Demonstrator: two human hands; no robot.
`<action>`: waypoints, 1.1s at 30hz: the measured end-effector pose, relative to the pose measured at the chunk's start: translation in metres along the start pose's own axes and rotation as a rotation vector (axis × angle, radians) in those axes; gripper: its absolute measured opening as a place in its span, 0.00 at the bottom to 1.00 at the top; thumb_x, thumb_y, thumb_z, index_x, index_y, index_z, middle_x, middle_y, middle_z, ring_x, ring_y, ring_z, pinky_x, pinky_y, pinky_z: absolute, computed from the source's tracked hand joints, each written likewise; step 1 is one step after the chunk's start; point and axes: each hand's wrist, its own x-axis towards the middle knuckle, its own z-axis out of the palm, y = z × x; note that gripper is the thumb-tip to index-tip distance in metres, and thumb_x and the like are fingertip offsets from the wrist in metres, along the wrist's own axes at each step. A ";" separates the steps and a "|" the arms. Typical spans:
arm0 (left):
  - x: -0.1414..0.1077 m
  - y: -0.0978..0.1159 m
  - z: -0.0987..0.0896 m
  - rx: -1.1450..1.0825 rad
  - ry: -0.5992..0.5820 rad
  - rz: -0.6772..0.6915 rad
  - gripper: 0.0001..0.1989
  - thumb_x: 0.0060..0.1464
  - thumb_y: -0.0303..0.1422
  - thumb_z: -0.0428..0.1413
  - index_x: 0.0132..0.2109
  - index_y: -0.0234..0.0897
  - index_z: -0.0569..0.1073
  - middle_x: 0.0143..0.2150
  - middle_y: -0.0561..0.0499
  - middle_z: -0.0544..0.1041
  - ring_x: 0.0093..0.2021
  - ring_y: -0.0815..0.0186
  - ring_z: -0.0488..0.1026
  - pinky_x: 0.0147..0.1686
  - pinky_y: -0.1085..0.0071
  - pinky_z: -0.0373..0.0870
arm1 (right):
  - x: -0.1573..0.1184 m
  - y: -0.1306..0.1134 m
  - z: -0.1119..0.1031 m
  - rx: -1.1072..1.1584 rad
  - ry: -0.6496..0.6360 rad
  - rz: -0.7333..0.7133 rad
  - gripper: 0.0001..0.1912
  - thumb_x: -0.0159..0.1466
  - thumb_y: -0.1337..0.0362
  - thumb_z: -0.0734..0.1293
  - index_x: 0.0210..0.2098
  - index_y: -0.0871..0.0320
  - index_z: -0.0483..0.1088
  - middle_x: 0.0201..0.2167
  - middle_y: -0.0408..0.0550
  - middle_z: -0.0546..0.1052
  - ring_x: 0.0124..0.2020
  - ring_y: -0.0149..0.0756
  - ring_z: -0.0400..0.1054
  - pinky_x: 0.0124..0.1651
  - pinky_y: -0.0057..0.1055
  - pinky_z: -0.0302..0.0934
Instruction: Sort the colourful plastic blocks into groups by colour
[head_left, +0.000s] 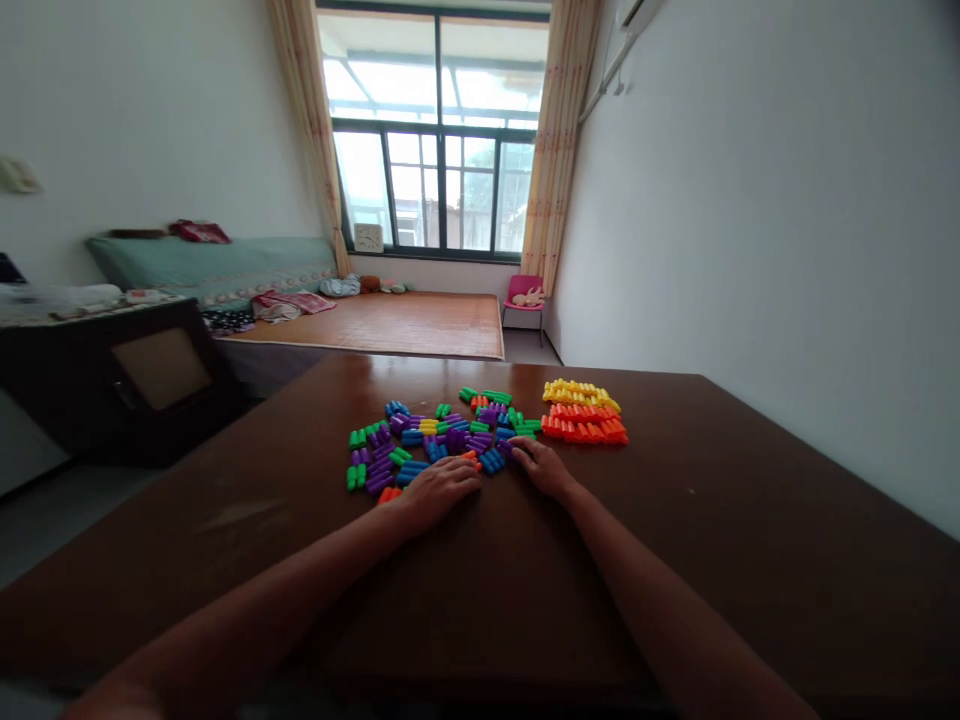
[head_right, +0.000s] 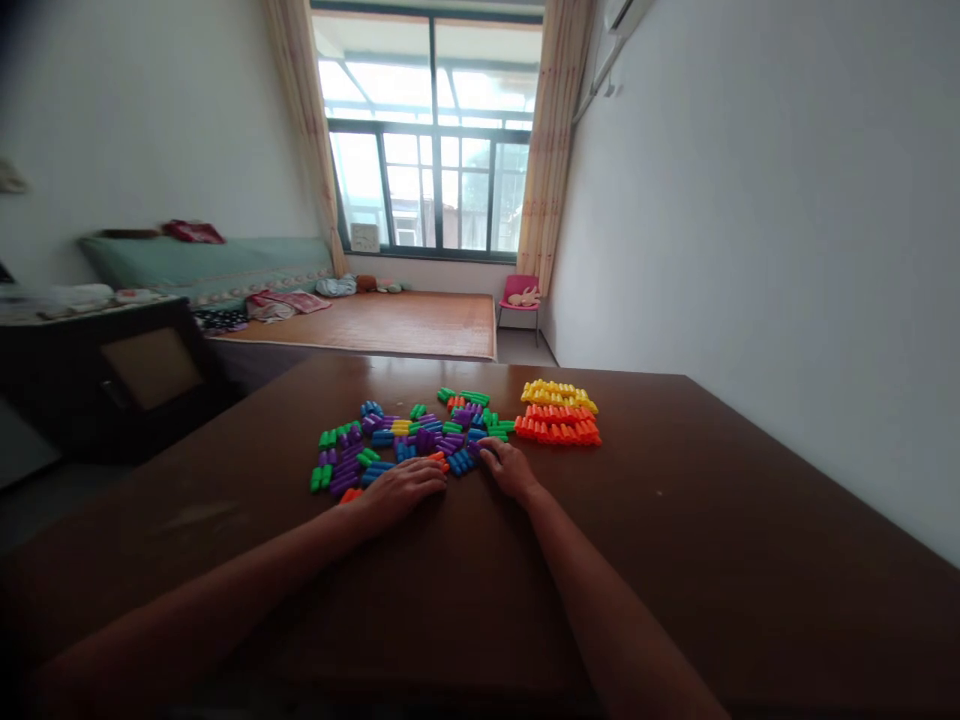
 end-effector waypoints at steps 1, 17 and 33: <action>0.001 0.004 -0.001 -0.011 -0.008 -0.028 0.13 0.63 0.29 0.48 0.50 0.40 0.74 0.53 0.47 0.75 0.59 0.60 0.68 0.61 0.60 0.62 | -0.001 0.000 0.001 -0.052 0.024 0.008 0.16 0.66 0.56 0.59 0.47 0.53 0.71 0.44 0.50 0.77 0.47 0.42 0.71 0.52 0.39 0.62; 0.011 0.045 -0.005 -0.040 0.098 -0.307 0.14 0.62 0.30 0.47 0.52 0.39 0.73 0.53 0.46 0.74 0.59 0.61 0.67 0.61 0.62 0.61 | -0.001 0.006 -0.014 0.225 -0.079 -0.046 0.21 0.63 0.55 0.58 0.50 0.58 0.69 0.43 0.53 0.76 0.40 0.41 0.72 0.47 0.40 0.66; 0.047 0.045 0.016 0.044 0.180 -0.432 0.13 0.63 0.35 0.50 0.52 0.39 0.72 0.51 0.46 0.75 0.55 0.60 0.68 0.55 0.62 0.65 | -0.013 -0.020 -0.008 0.781 -0.005 0.100 0.22 0.57 0.49 0.67 0.45 0.54 0.65 0.44 0.49 0.78 0.47 0.41 0.72 0.53 0.40 0.63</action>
